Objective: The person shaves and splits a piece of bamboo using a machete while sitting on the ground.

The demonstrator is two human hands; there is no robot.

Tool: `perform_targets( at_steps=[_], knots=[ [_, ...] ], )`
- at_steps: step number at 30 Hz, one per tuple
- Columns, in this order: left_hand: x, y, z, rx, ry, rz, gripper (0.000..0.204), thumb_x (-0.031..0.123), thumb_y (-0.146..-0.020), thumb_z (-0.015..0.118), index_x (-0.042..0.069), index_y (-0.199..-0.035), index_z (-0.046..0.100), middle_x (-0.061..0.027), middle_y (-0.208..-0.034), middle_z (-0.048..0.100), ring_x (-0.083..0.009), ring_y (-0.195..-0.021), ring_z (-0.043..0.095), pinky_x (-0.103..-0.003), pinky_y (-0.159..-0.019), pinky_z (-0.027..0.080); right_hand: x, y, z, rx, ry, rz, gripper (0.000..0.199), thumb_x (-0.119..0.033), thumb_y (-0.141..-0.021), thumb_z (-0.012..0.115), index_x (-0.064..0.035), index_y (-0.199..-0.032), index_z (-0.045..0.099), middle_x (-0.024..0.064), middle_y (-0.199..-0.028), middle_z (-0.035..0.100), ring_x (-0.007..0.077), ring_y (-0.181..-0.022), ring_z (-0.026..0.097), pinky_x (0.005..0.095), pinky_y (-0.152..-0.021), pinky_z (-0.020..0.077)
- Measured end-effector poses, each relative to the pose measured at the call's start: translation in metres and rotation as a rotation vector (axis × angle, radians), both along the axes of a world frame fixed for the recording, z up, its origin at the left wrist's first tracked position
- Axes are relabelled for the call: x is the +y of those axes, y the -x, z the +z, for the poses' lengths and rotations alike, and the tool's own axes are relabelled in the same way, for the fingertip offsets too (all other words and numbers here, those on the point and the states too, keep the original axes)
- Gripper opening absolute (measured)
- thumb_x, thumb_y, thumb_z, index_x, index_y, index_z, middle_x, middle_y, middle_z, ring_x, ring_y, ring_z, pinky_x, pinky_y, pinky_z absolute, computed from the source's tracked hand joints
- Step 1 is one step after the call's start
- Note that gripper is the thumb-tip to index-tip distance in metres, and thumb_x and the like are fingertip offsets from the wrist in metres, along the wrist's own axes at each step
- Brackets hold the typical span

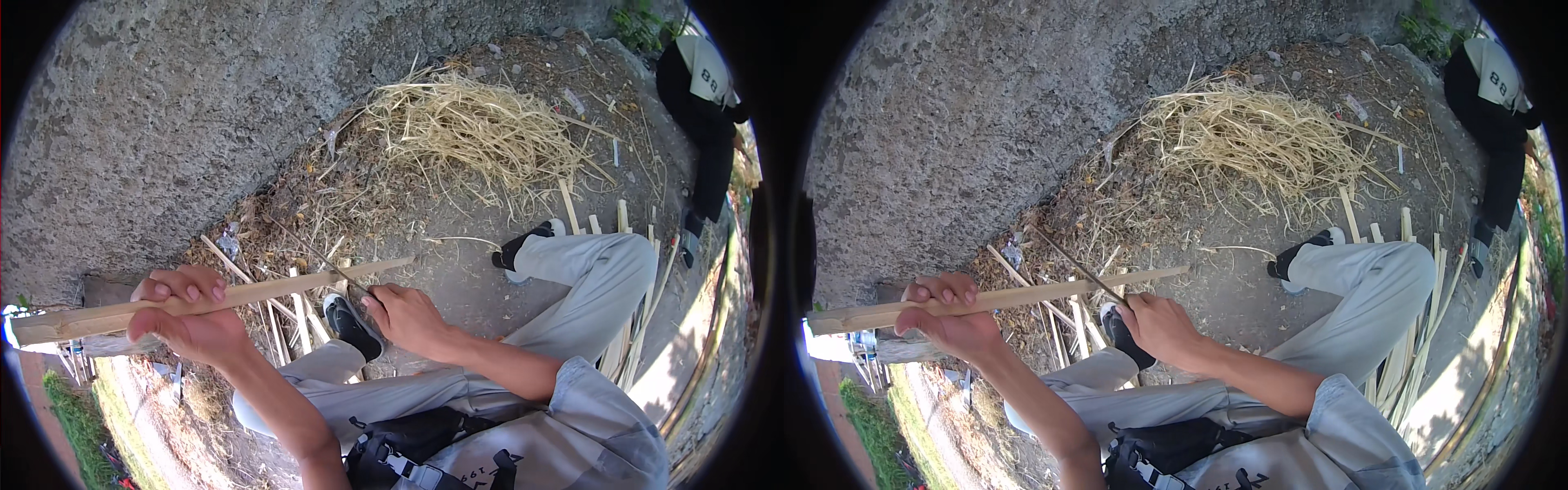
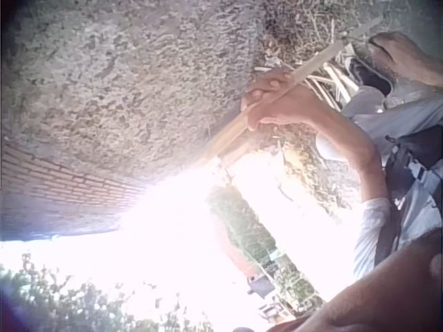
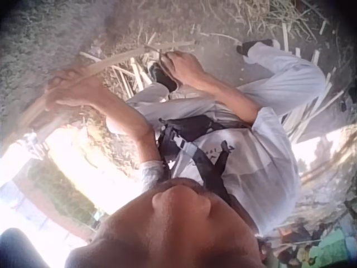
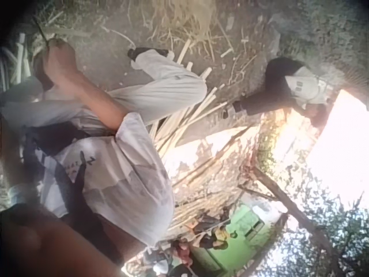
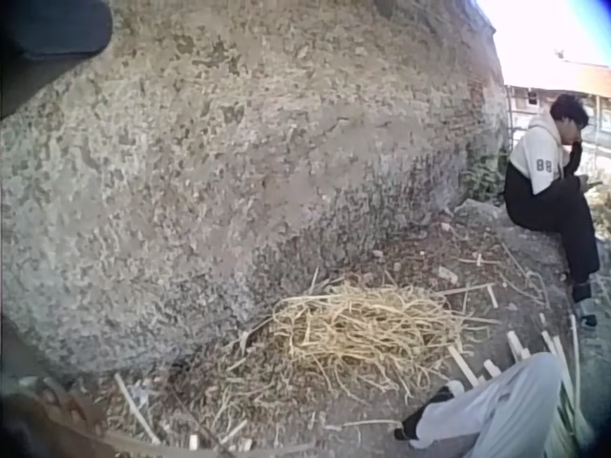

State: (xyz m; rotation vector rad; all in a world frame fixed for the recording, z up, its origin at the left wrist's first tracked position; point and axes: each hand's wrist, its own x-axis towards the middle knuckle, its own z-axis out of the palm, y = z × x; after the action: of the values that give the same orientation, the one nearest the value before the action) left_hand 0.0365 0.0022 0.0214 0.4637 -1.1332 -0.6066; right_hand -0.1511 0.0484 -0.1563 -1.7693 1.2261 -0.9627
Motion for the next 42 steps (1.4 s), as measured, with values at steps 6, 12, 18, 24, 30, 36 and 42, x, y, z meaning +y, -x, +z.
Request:
perform_targets(
  at_steps=[6, 12, 18, 24, 30, 36, 42],
  knots=[
    [0.001, 0.02, 0.01, 0.138, -0.218, 0.282, 0.058, 0.068, -0.088, 0.04, 0.011, -0.081, 0.05, 0.0006, -0.057, 0.04, -0.0089, -0.039, 0.03, -0.024, -0.035, 0.023, -0.009, 0.017, -0.018, 0.09, -0.374, -0.018, 0.037, -0.022, -0.098, 0.045, 0.0091, -0.084, 0.06, 0.0285, -0.063, 0.059, 0.0466, -0.065, 0.062, 0.0526, -0.064, 0.0493],
    [-0.003, 0.02, 0.006, 0.032, -0.092, -0.005, 0.061, 0.068, -0.091, 0.037, 0.012, -0.067, 0.045, 0.0029, -0.046, 0.026, -0.0085, -0.035, 0.017, -0.025, -0.034, 0.016, -0.004, 0.002, 0.063, -0.1, -0.351, 0.031, 0.036, -0.023, -0.1, 0.045, 0.0056, -0.082, 0.056, 0.0223, -0.052, 0.053, 0.0371, -0.045, 0.055, 0.0466, -0.046, 0.0382],
    [0.0, 0.032, 0.009, 0.051, -0.09, 0.018, 0.061, 0.067, -0.091, 0.038, 0.013, -0.064, 0.042, 0.0033, -0.044, 0.024, -0.0068, -0.036, 0.015, -0.025, -0.034, 0.013, -0.006, 0.001, 0.0, 0.053, -0.212, -0.05, 0.04, -0.023, -0.099, 0.044, 0.0064, -0.079, 0.059, 0.0252, -0.054, 0.056, 0.0454, -0.051, 0.058, 0.052, -0.051, 0.0457],
    [0.007, 0.026, -0.002, 0.025, -0.004, -0.228, 0.064, 0.067, -0.094, 0.03, 0.011, -0.066, 0.043, 0.0039, -0.043, 0.025, -0.0065, -0.033, 0.015, -0.025, -0.033, 0.01, -0.005, 0.011, 0.014, 0.076, -0.126, 0.001, 0.038, -0.023, -0.098, 0.047, 0.0053, -0.076, 0.059, 0.0249, -0.056, 0.056, 0.044, -0.053, 0.059, 0.0501, -0.051, 0.046],
    [0.009, 0.026, 0.0, -0.068, 0.084, -0.41, 0.064, 0.066, -0.094, 0.029, 0.009, -0.069, 0.045, 0.0031, -0.042, 0.026, -0.0068, -0.032, 0.016, -0.024, -0.031, 0.013, 0.001, -0.001, -0.021, 0.08, -0.186, -0.069, 0.038, -0.022, -0.098, 0.048, 0.0053, -0.074, 0.059, 0.0257, -0.055, 0.055, 0.0449, -0.055, 0.058, 0.052, -0.055, 0.0465],
    [0.011, 0.026, -0.006, -0.006, 0.034, -0.247, 0.065, 0.066, -0.094, 0.031, 0.007, -0.071, 0.048, 0.0022, -0.041, 0.025, -0.0074, -0.033, 0.017, -0.025, -0.032, 0.014, -0.004, -0.002, 0.028, -0.089, -0.132, -0.08, 0.036, -0.02, -0.097, 0.05, 0.0051, -0.073, 0.059, 0.0237, -0.053, 0.055, 0.0438, -0.049, 0.056, 0.0495, -0.048, 0.0444],
    [0.021, 0.027, 0.001, 0.051, 0.026, -0.088, 0.065, 0.065, -0.095, 0.033, 0.008, -0.068, 0.049, 0.0024, -0.043, 0.026, -0.0075, -0.035, 0.015, -0.025, -0.034, 0.011, 0.015, -0.023, 0.002, -0.078, -0.007, -0.076, 0.032, -0.019, -0.096, 0.052, 0.004, -0.075, 0.058, 0.0239, -0.051, 0.053, 0.0435, -0.048, 0.056, 0.0504, -0.047, 0.0428]
  ],
)
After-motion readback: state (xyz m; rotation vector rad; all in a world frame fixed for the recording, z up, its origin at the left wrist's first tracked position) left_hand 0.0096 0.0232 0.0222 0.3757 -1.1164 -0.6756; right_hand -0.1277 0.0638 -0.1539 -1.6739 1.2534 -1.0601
